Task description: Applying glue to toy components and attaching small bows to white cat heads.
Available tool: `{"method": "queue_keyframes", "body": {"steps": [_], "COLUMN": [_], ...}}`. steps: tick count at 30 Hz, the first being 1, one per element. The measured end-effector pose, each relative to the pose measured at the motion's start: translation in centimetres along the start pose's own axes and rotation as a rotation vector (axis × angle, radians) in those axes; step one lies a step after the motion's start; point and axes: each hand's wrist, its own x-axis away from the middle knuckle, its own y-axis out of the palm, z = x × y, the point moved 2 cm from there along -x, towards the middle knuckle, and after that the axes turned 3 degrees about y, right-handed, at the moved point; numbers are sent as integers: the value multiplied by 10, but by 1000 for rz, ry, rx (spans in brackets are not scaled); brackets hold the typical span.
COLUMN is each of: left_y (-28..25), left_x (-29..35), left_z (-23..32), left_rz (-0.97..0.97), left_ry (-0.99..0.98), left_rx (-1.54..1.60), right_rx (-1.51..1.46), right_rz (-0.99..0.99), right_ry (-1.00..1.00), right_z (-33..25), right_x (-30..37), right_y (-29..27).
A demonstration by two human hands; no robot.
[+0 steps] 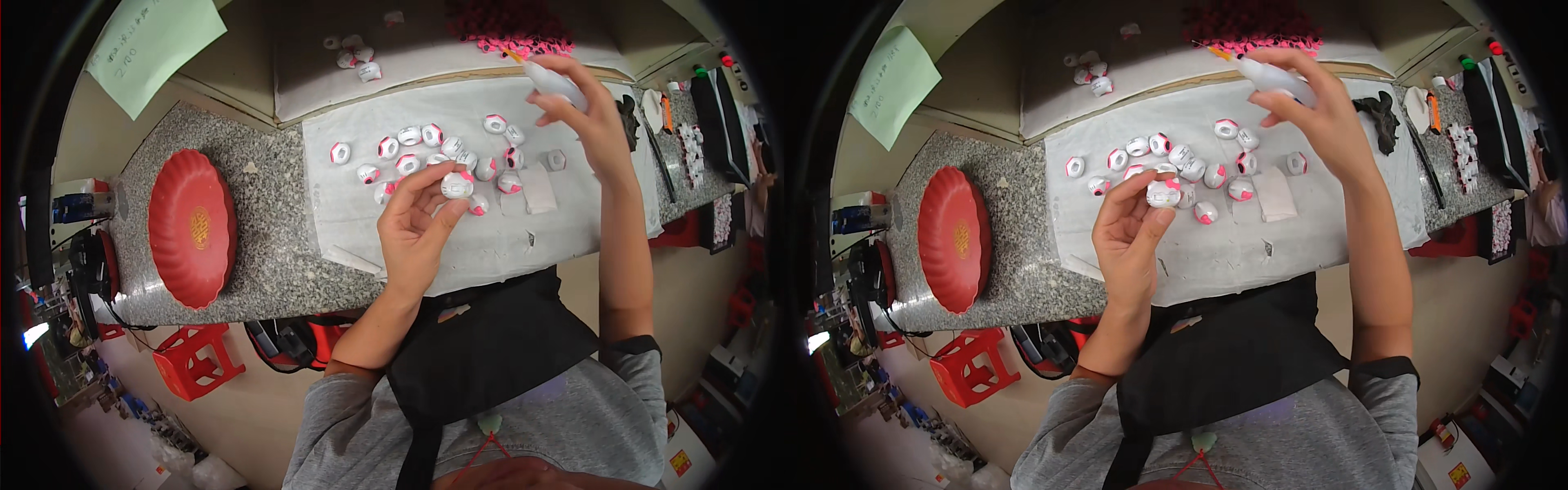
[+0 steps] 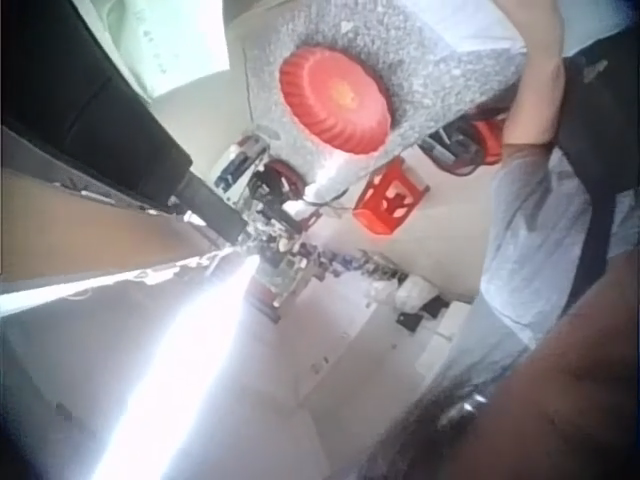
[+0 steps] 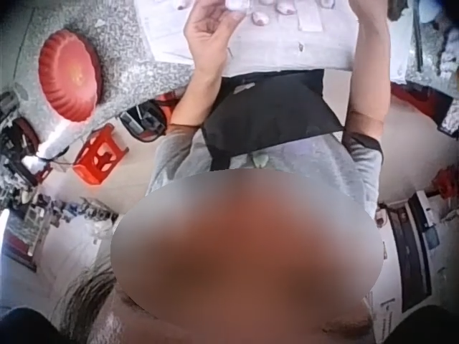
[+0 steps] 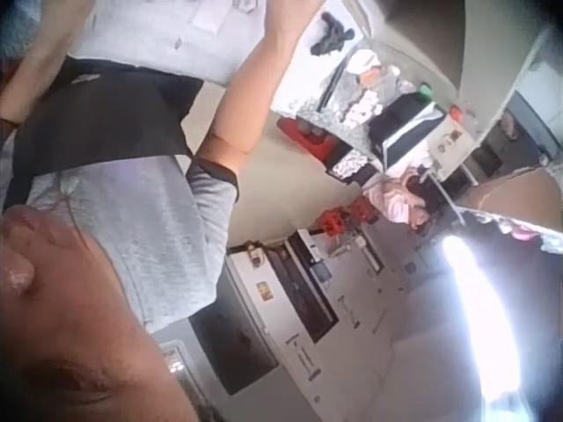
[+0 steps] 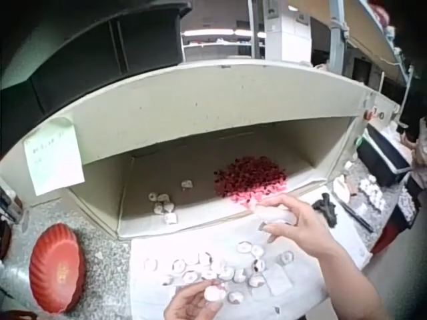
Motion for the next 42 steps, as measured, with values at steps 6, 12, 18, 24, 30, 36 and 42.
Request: {"method": "queue_keyframes", "body": {"steps": [6,12,18,24,30,36,42], "left_y": [2,4,3,4,12,15,16], "left_x": [1,1,1,0,-1,2,2], "left_z": [-2,0,4,1,-4,-9,-6], "left_rz": [-1,6,32,-10,-63,-135,-187], "left_ry": [-19,-11,4,-41,-11,104,130], "left_rx": [15,8,35,-10,-171,-364,-379], "right_rx": [974,1173,589,-212,-655,-724,-711], "right_rz": [134,203,88,105,20,-10,23], "right_ry": [16,-539,-271,99,209,232,236], "right_z": [27,58,7,3,12,18,20], "right_x": [-92,-127,-57,48,80,81,82], "right_y": [15,38,33,27,42,53,55]}}
